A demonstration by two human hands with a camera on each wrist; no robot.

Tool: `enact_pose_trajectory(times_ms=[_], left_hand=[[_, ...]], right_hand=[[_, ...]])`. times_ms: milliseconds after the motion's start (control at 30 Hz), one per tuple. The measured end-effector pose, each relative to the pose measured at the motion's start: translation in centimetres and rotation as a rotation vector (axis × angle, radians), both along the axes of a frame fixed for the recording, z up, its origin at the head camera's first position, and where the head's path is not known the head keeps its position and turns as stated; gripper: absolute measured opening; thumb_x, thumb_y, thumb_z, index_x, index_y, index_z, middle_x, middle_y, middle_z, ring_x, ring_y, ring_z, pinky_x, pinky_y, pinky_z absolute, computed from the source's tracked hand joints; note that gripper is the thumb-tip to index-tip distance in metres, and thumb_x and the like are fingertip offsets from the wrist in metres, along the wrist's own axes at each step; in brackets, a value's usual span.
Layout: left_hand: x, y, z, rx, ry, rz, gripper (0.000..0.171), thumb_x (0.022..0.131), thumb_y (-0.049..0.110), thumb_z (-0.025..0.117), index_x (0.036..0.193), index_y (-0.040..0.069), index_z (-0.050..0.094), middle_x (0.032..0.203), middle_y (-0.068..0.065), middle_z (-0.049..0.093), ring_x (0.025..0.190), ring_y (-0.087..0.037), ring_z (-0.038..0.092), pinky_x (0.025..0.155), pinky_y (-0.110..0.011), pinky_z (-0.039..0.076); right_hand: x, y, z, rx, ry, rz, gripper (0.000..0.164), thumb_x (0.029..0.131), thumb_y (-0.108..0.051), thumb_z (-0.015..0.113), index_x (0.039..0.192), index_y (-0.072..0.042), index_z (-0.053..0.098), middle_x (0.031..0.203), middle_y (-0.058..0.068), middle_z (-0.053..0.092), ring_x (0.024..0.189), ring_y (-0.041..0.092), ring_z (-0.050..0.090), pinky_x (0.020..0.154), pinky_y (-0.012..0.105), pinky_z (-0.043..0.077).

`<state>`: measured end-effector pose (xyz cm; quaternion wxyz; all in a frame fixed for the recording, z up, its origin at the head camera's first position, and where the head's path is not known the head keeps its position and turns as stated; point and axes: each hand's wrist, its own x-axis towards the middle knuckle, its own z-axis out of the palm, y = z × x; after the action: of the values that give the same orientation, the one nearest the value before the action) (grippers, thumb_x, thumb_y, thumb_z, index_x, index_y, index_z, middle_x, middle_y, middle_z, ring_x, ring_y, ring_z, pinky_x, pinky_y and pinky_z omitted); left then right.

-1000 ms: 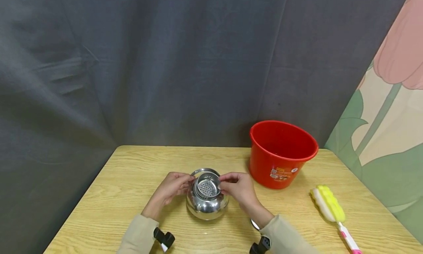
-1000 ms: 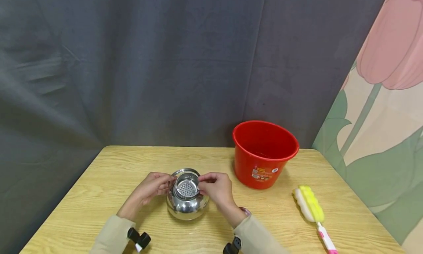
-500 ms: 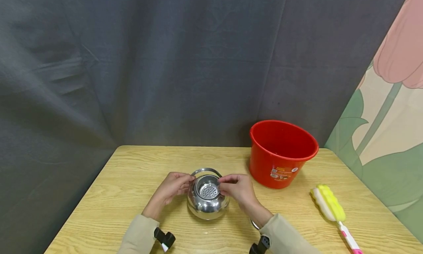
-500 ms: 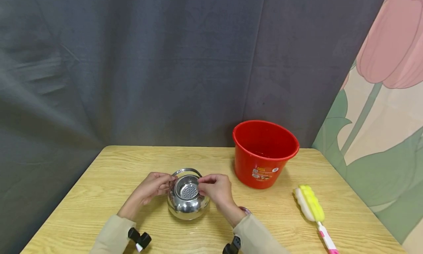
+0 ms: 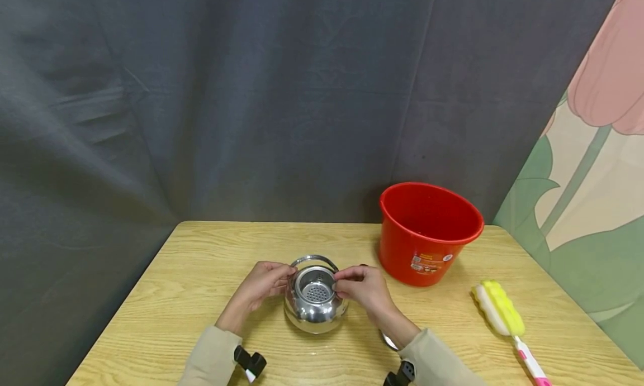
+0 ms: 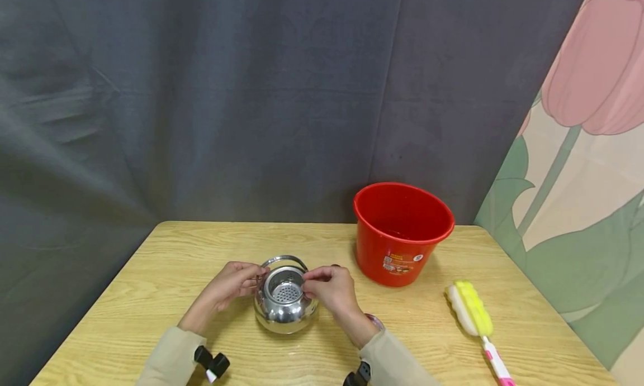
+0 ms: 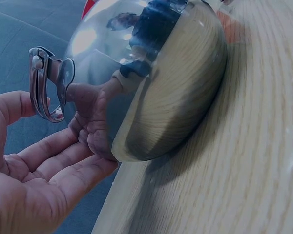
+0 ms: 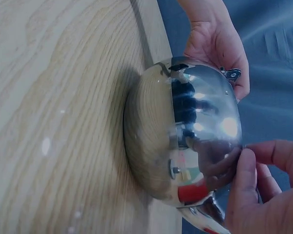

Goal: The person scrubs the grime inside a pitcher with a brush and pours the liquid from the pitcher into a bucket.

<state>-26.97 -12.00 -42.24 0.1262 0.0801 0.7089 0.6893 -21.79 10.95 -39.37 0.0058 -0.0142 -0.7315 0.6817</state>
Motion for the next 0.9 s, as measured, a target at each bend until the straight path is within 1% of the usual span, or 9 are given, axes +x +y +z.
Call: enact_pose_trajectory(times_ms=[67, 167, 300, 400, 467, 633, 700, 767, 900], left_hand=[[0.0, 0.0, 0.0, 0.000, -0.002, 0.002, 0.025, 0.088, 0.010, 0.060, 0.098, -0.011, 0.068, 0.090, -0.010, 0.068, 0.084, -0.019, 0.067, 0.078, -0.033, 0.058], [-0.1, 0.0, 0.0, 0.000, -0.003, 0.005, 0.025, 0.088, 0.010, 0.060, 0.098, -0.011, 0.069, 0.090, -0.009, 0.068, 0.083, -0.019, 0.067, 0.078, -0.033, 0.059], [-0.1, 0.0, 0.0, -0.005, -0.008, 0.009, 0.025, 0.088, 0.010, 0.060, 0.097, -0.011, 0.069, 0.090, -0.009, 0.068, 0.083, -0.019, 0.067, 0.078, -0.033, 0.058], [-0.1, 0.0, 0.0, -0.011, -0.014, 0.014, 0.025, 0.088, 0.011, 0.060, 0.097, -0.010, 0.069, 0.090, -0.009, 0.068, 0.083, -0.018, 0.066, 0.078, -0.033, 0.058], [-0.1, 0.0, 0.0, -0.015, -0.014, 0.013, 0.025, 0.088, 0.011, 0.060, 0.098, -0.010, 0.069, 0.090, -0.009, 0.068, 0.083, -0.018, 0.066, 0.078, -0.033, 0.058], [0.0, -0.1, 0.0, -0.013, -0.004, -0.003, 0.026, 0.088, 0.012, 0.061, 0.099, -0.010, 0.069, 0.091, -0.009, 0.068, 0.084, -0.018, 0.066, 0.078, -0.032, 0.058], [0.0, -0.1, 0.1, -0.012, -0.004, -0.006, 0.026, 0.089, 0.012, 0.061, 0.100, -0.010, 0.069, 0.091, -0.009, 0.068, 0.084, -0.018, 0.066, 0.079, -0.032, 0.058], [0.0, -0.1, 0.1, -0.010, -0.007, -0.005, 0.027, 0.088, 0.012, 0.061, 0.100, -0.010, 0.069, 0.091, -0.009, 0.068, 0.084, -0.018, 0.066, 0.079, -0.032, 0.058], [0.0, -0.1, 0.1, -0.010, -0.013, -0.004, 0.026, 0.088, 0.012, 0.061, 0.100, -0.010, 0.069, 0.091, -0.009, 0.068, 0.084, -0.018, 0.066, 0.080, -0.032, 0.058]], right_hand=[[0.1, 0.1, 0.1, -0.002, 0.003, 0.027, 0.015, 0.078, 0.007, 0.071, 0.093, 0.011, 0.069, 0.079, 0.010, 0.065, 0.068, 0.019, 0.063, 0.066, 0.031, 0.060], [0.1, 0.3, 0.4, 0.022, 0.022, 0.067, 0.018, 0.080, 0.002, 0.071, 0.096, 0.010, 0.069, 0.080, 0.009, 0.066, 0.070, 0.017, 0.063, 0.066, 0.031, 0.060], [0.0, 0.8, 0.6, 0.060, 0.076, 0.101, 0.019, 0.082, -0.003, 0.071, 0.098, 0.006, 0.071, 0.081, 0.008, 0.068, 0.070, 0.016, 0.062, 0.065, 0.030, 0.060], [-0.1, 1.4, 0.5, 0.075, 0.158, 0.129, 0.019, 0.083, -0.003, 0.071, 0.100, 0.005, 0.071, 0.080, 0.009, 0.068, 0.068, 0.017, 0.062, 0.063, 0.029, 0.058], [0.0, 1.9, 0.3, 0.076, 0.223, 0.159, 0.020, 0.084, -0.002, 0.070, 0.102, 0.007, 0.070, 0.080, 0.011, 0.068, 0.068, 0.019, 0.062, 0.062, 0.028, 0.058], [0.1, 3.5, 0.1, 0.081, 0.368, 0.234, 0.017, 0.086, 0.002, 0.067, 0.102, 0.008, 0.068, 0.080, 0.016, 0.067, 0.067, 0.025, 0.062, 0.062, 0.030, 0.058], [0.2, 4.2, 0.1, 0.087, 0.423, 0.262, 0.015, 0.087, 0.003, 0.066, 0.101, 0.008, 0.068, 0.080, 0.017, 0.067, 0.066, 0.024, 0.062, 0.061, 0.029, 0.058], [0.4, 4.9, 0.0, 0.081, 0.474, 0.292, 0.014, 0.087, 0.005, 0.066, 0.100, 0.009, 0.067, 0.080, 0.016, 0.067, 0.065, 0.020, 0.062, 0.060, 0.028, 0.058], [0.5, 6.5, -0.3, 0.042, 0.548, 0.366, 0.015, 0.086, 0.011, 0.063, 0.101, 0.008, 0.066, 0.081, 0.011, 0.067, 0.066, 0.015, 0.061, 0.058, 0.026, 0.056]])
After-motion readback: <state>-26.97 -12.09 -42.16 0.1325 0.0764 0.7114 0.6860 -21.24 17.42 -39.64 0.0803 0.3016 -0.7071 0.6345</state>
